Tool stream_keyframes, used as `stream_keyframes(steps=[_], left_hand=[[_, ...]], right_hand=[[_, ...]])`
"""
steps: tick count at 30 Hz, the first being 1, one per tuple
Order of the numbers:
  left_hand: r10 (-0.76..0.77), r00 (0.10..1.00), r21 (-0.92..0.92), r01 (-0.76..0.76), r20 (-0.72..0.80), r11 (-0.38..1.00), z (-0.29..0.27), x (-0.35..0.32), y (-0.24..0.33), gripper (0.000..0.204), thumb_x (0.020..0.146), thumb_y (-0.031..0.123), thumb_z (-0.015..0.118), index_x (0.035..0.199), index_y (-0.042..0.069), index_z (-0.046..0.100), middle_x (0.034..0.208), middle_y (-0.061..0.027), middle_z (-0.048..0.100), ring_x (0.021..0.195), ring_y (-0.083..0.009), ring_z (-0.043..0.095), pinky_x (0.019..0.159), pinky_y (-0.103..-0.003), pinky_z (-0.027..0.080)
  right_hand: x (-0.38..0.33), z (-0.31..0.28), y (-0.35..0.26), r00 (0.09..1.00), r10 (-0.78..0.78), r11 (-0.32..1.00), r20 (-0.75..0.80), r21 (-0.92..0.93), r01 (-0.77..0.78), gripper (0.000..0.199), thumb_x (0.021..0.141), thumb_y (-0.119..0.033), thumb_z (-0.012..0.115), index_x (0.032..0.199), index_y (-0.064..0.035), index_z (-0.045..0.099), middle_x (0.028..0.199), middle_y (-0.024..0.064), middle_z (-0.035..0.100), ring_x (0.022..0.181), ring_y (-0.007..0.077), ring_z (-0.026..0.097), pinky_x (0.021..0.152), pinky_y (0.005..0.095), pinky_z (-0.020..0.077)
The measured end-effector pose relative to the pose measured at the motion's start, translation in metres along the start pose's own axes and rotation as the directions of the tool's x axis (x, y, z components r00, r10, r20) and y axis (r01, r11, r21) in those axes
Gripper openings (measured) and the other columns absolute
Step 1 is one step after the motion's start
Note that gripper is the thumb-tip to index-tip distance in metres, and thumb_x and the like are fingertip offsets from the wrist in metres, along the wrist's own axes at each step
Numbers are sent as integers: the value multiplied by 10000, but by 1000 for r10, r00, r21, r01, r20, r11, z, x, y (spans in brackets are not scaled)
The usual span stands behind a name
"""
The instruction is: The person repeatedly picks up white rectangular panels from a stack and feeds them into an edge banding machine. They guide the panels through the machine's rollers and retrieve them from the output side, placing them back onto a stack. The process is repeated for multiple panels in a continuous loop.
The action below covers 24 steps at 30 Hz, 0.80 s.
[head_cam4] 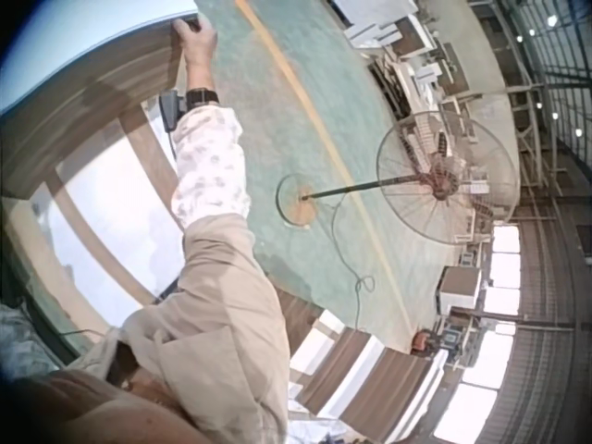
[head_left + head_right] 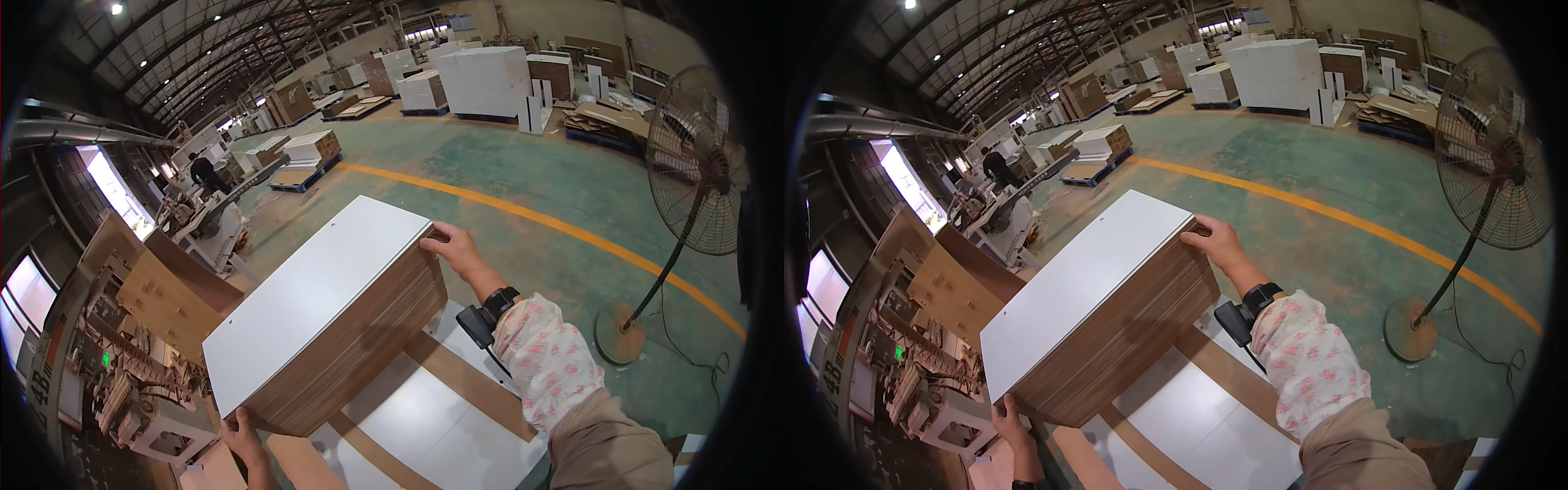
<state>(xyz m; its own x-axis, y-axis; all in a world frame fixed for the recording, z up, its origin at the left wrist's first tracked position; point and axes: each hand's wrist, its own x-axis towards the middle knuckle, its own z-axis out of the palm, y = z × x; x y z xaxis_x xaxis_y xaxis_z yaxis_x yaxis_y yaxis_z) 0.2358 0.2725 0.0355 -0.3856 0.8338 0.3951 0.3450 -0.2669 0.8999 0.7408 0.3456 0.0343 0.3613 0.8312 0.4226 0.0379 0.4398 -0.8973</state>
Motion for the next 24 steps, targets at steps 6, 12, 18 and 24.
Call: stream_keyframes(steps=[6, 12, 18, 24], left_hand=[[105, 991, 62, -100, -80, 993, 0, 0, -10, 389, 823, 329, 638, 915, -39, 552, 775, -40, 556, 706, -119, 477, 651, -261, 393], [121, 982, 153, -99, -143, 983, 7, -2, -11, 463, 820, 357, 632, 940, -79, 533, 789, -86, 569, 718, -171, 503, 676, -291, 416], [152, 988, 203, -141, -39, 969, 6, -9, -13, 460, 848, 310, 599, 1089, -70, 505, 971, -122, 571, 867, -191, 517, 780, -312, 410], [47, 999, 285, -51, 23, 957, -12, 33, -58, 538, 824, 295, 611, 1235, -15, 457, 1133, -210, 534, 979, -286, 527, 866, -354, 417]], right_hand=[[-4, 9, -4, 1000, 5, 998, -26, 55, -4, 494, 720, -119, 706, 1159, 23, 527, 1022, 106, 621, 941, 153, 584, 823, 268, 454], [3, 8, 18, 990, -66, 996, -123, 49, 73, 533, 687, -120, 731, 1154, 24, 518, 1038, 160, 614, 964, 196, 593, 842, 288, 466], [0, 12, 17, 972, -69, 995, -224, -92, 50, 533, 659, -201, 751, 1113, -4, 553, 1026, 189, 616, 952, 231, 607, 826, 308, 476], [-26, 12, 11, 985, -87, 965, -148, -260, 46, 612, 724, -300, 665, 1239, -53, 446, 1141, 176, 550, 1056, 274, 537, 889, 345, 425]])
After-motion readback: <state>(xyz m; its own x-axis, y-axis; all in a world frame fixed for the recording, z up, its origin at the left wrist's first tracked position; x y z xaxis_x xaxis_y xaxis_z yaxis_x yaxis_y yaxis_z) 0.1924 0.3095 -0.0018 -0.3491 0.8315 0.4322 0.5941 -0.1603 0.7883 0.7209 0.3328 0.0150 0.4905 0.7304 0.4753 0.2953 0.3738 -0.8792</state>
